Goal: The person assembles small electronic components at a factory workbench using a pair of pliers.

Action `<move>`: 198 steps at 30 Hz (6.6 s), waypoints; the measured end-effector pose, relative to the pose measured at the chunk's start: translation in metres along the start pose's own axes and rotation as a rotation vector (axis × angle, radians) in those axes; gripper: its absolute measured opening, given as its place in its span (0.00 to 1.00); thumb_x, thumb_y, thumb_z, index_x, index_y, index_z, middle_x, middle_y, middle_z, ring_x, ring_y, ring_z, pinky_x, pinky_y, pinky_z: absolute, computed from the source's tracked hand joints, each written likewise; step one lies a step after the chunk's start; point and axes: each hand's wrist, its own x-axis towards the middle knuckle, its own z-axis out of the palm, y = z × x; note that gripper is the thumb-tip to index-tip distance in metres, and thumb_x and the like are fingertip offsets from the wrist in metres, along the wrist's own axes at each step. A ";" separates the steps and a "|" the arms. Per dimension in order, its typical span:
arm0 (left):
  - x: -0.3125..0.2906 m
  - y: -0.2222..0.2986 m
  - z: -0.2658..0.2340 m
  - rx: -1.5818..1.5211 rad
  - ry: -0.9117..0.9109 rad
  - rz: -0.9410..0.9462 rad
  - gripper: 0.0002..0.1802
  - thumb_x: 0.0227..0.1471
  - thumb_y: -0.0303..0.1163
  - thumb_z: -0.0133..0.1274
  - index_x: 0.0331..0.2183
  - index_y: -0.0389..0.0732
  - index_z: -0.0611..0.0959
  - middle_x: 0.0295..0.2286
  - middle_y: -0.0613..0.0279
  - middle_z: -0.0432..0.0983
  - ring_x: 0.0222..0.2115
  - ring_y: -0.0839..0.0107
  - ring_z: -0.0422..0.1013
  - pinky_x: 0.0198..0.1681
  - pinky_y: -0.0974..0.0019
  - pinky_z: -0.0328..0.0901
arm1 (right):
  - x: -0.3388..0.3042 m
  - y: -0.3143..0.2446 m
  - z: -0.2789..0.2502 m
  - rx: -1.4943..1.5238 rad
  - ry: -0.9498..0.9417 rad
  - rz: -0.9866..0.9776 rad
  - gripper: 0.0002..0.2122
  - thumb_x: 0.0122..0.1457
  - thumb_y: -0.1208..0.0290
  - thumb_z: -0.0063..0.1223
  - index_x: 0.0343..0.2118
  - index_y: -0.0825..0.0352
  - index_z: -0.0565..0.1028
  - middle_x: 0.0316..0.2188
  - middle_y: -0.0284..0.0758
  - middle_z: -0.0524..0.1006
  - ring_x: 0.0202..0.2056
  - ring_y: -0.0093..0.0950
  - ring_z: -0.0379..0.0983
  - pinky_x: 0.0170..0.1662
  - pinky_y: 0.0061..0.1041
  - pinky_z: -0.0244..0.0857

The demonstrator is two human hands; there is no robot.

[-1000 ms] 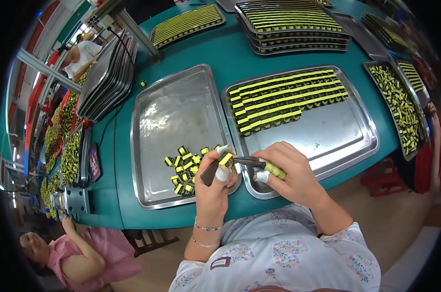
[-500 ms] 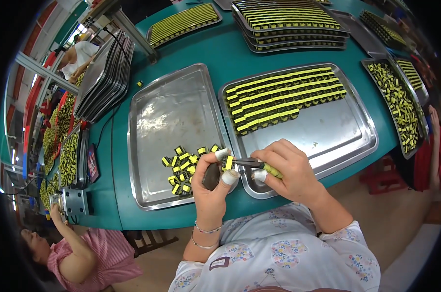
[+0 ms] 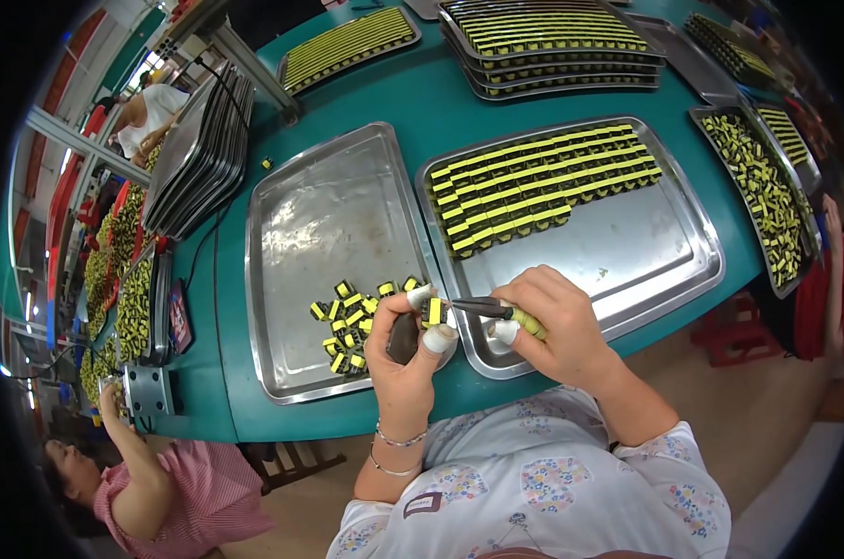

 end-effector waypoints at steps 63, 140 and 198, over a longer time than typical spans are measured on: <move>0.005 -0.003 -0.010 -0.988 0.020 -0.204 0.28 0.58 0.52 0.40 0.52 0.41 0.66 0.43 0.55 0.70 0.41 0.63 0.69 0.51 0.53 0.62 | -0.002 -0.019 0.023 1.267 -0.133 0.589 0.14 0.58 0.73 0.52 0.45 0.71 0.67 0.34 0.35 0.75 0.31 0.20 0.70 0.31 0.17 0.64; -0.011 0.005 0.019 -0.307 -0.336 -0.231 0.57 0.46 0.76 0.28 0.58 0.34 0.56 0.57 0.40 0.56 0.59 0.52 0.53 0.61 0.54 0.49 | -0.008 -0.025 0.016 0.156 -0.037 -0.193 0.21 0.34 0.83 0.60 0.38 0.63 0.78 0.35 0.35 0.73 0.31 0.34 0.73 0.30 0.27 0.68; 0.003 0.060 -0.100 1.433 -0.282 0.312 0.22 0.32 0.16 0.55 0.36 0.37 0.75 0.27 0.54 0.71 0.29 0.55 0.70 0.33 0.60 0.65 | 0.025 0.081 -0.057 -0.373 0.076 0.215 0.13 0.45 0.87 0.51 0.36 0.70 0.70 0.35 0.41 0.70 0.37 0.44 0.69 0.39 0.33 0.63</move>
